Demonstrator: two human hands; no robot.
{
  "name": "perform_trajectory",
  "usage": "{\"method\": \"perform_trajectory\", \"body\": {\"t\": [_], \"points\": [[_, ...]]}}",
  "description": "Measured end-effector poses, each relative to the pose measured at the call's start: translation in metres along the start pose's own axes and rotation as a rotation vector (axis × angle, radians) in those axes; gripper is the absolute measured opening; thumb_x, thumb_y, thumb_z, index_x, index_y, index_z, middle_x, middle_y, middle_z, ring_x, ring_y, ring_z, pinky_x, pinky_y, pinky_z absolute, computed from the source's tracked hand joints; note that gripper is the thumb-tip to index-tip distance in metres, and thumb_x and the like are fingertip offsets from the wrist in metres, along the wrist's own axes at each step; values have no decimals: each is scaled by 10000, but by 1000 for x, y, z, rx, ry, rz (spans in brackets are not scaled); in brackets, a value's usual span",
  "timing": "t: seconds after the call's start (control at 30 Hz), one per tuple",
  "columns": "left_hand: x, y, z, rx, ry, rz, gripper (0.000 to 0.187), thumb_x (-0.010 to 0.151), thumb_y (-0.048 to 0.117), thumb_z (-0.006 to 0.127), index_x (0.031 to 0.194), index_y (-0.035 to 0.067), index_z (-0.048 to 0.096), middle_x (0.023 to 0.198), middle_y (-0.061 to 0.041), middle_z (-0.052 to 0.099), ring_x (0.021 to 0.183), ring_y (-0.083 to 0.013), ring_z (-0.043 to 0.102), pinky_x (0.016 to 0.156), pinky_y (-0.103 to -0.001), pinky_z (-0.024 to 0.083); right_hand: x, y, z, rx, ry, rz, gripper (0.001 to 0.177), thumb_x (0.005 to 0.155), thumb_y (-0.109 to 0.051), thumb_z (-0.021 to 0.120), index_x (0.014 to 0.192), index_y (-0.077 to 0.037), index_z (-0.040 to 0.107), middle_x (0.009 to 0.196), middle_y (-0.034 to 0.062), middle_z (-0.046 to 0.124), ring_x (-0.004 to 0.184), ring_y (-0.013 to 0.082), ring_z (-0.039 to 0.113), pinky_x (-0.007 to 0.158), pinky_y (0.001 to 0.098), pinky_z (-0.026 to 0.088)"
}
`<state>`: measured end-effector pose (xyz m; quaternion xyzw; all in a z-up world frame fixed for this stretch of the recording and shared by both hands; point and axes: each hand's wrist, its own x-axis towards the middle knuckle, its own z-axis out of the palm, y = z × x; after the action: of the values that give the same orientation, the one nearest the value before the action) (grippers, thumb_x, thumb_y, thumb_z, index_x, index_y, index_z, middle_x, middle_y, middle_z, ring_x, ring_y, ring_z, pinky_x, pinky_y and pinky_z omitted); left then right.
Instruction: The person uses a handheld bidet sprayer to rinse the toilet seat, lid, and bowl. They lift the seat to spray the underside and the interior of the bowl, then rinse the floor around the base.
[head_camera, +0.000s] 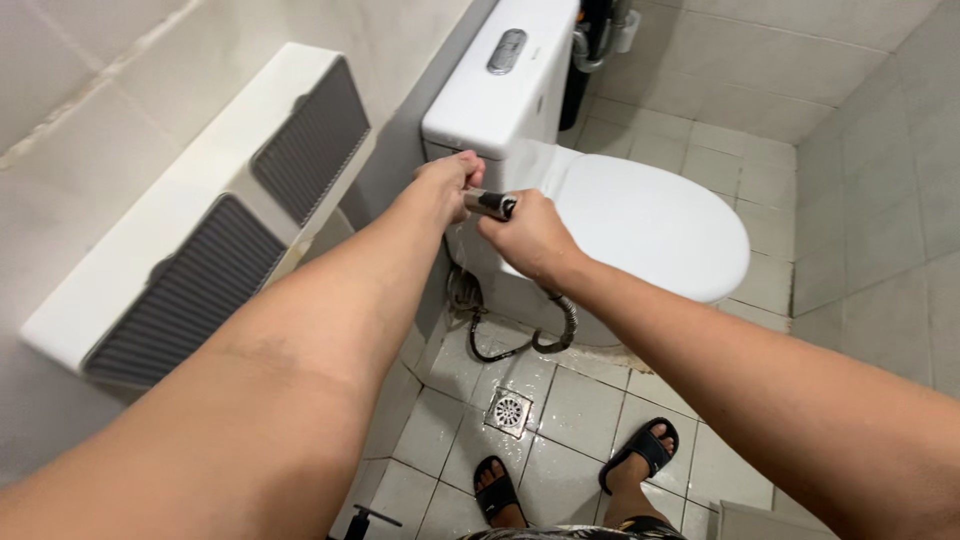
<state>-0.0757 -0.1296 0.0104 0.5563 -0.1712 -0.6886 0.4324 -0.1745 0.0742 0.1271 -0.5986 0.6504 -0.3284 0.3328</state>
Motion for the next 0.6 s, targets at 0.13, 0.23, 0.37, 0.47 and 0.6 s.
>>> {"method": "perform_trajectory", "body": {"t": [0.13,0.23,0.37,0.47,0.6], "points": [[-31,5,5,-126,65,-118,164,940,185,740,908,31,693,753,-21,712,507,-86,560,462,-235,471,-1,-12,-9,-55,-13,74,274,855,-221,662,797,45,696,609,119,660,521,186,610,538,383,514],[-53,2,8,-87,100,-52,268,953,280,739,897,30,659,722,-19,672,479,-101,530,449,-300,446,4,-17,-12,-35,21,66,256,861,-258,650,844,-18,736,619,120,684,525,183,638,550,376,524],[-59,10,4,53,176,2,230,953,280,591,814,101,554,633,3,499,472,-130,399,534,-366,326,19,-19,-14,-64,90,56,267,874,-260,657,858,-9,746,651,139,705,537,189,655,570,369,538],[-47,14,-20,91,198,42,200,943,240,484,791,116,527,633,-2,455,509,-159,390,566,-388,326,27,-18,-12,42,196,42,228,862,-239,639,1012,-93,727,677,118,719,537,195,656,552,379,542],[-31,13,-38,136,226,81,243,904,275,433,776,104,548,662,-15,450,568,-195,377,578,-376,369,35,-22,-9,-16,196,101,279,893,-246,654,860,21,728,678,154,712,543,215,674,564,379,547]]}}
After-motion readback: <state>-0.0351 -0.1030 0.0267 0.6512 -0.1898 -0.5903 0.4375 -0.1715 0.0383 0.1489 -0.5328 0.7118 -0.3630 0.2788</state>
